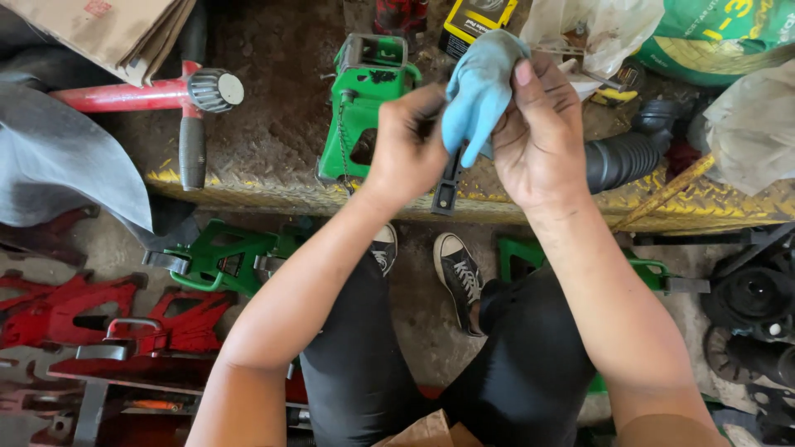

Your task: Cleaning and wiping down various jack stand components in a workshop.

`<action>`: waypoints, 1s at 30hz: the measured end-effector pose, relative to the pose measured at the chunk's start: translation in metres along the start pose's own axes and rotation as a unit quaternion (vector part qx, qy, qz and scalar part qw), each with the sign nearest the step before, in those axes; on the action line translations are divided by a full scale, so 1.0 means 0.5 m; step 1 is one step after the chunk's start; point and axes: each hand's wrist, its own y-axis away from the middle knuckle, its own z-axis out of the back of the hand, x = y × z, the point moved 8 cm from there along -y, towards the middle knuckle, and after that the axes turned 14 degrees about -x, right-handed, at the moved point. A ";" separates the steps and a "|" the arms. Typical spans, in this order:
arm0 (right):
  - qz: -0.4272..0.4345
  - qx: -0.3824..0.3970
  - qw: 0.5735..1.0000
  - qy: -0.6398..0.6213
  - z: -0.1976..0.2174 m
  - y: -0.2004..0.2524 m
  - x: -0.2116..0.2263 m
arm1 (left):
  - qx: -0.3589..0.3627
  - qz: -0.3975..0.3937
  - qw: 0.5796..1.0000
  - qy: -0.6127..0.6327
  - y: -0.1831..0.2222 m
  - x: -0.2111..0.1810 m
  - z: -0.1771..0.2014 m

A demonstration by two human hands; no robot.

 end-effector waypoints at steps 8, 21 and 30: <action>0.203 0.021 0.954 0.217 -0.040 -0.003 0.029 | 0.036 -0.114 0.984 -0.128 0.030 -0.078 -0.014; 0.395 0.055 0.816 0.420 -0.060 0.046 0.050 | 0.105 0.204 0.972 0.059 0.034 0.013 -0.004; 0.341 0.034 0.877 0.337 -0.125 0.081 0.026 | 0.057 0.041 0.988 0.136 0.050 0.006 0.007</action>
